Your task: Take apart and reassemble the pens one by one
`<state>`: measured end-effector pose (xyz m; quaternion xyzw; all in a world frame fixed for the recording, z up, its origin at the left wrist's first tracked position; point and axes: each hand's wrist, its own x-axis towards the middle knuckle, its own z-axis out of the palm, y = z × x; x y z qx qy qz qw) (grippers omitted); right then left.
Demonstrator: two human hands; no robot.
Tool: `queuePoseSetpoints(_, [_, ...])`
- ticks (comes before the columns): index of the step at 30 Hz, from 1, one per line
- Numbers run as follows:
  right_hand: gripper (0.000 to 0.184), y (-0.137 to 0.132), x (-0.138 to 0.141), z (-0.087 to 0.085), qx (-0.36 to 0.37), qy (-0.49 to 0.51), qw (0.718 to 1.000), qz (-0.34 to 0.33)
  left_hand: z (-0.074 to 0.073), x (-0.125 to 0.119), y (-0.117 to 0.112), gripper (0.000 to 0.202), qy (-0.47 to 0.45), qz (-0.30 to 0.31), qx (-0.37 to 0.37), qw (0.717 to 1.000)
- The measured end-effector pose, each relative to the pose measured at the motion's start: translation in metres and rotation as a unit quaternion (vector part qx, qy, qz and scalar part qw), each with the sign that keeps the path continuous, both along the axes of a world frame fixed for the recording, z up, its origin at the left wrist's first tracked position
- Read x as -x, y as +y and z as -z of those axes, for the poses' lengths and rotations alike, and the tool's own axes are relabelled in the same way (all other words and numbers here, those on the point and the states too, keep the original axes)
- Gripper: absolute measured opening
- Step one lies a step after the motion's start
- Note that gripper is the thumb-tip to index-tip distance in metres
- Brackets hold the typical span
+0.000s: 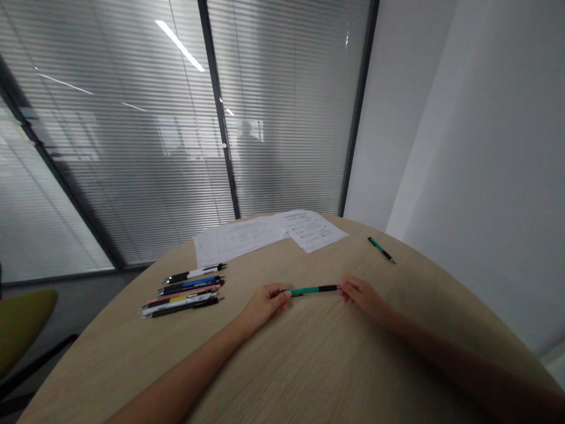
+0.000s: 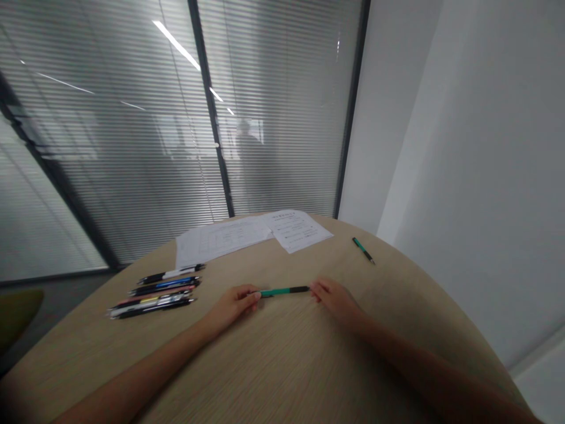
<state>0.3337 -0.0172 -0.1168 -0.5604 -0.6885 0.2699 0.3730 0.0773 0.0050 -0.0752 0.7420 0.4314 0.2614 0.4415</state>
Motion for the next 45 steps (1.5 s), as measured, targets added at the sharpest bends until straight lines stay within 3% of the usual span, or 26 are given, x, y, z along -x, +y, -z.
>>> queuePoseSetpoints(6, [0.02,0.0006,0.0033,0.0014,0.006,0.064,0.998,-0.008,0.0004,-0.0007,0.0003,0.029,-0.007,-0.005,0.005,1.0])
queuePoseSetpoints(9, [0.026,0.002,0.0048,0.0027,0.012,0.12,0.993,-0.019,0.0024,-0.0002,0.0023,0.031,0.005,-0.001,0.004,1.0])
queuePoseSetpoints(18, [0.029,-0.0027,0.0021,-0.004,-0.022,0.003,1.0,-0.002,0.0056,0.0012,0.0042,0.029,0.0,0.002,0.007,1.0])
queuePoseSetpoints(23, [0.017,-0.002,0.0064,-0.0043,0.018,0.099,0.995,-0.008,0.0056,0.001,0.005,0.03,-0.006,0.003,0.004,1.0])
queuePoseSetpoints(27, [0.023,0.0004,0.0076,-0.0023,0.058,0.173,0.983,-0.016,0.0044,0.0,0.004,0.029,-0.016,-0.006,0.006,1.0])
queuePoseSetpoints(33, [0.017,0.0009,0.006,-0.0017,0.036,0.176,0.984,-0.009,-0.0009,-0.0013,-0.0004,0.028,-0.027,-0.012,0.01,1.0])
queuePoseSetpoints(45, [0.019,0.0028,-0.0008,0.0006,0.012,0.227,0.973,0.04,0.005,0.002,0.0053,0.03,-0.081,-0.032,0.011,0.996])
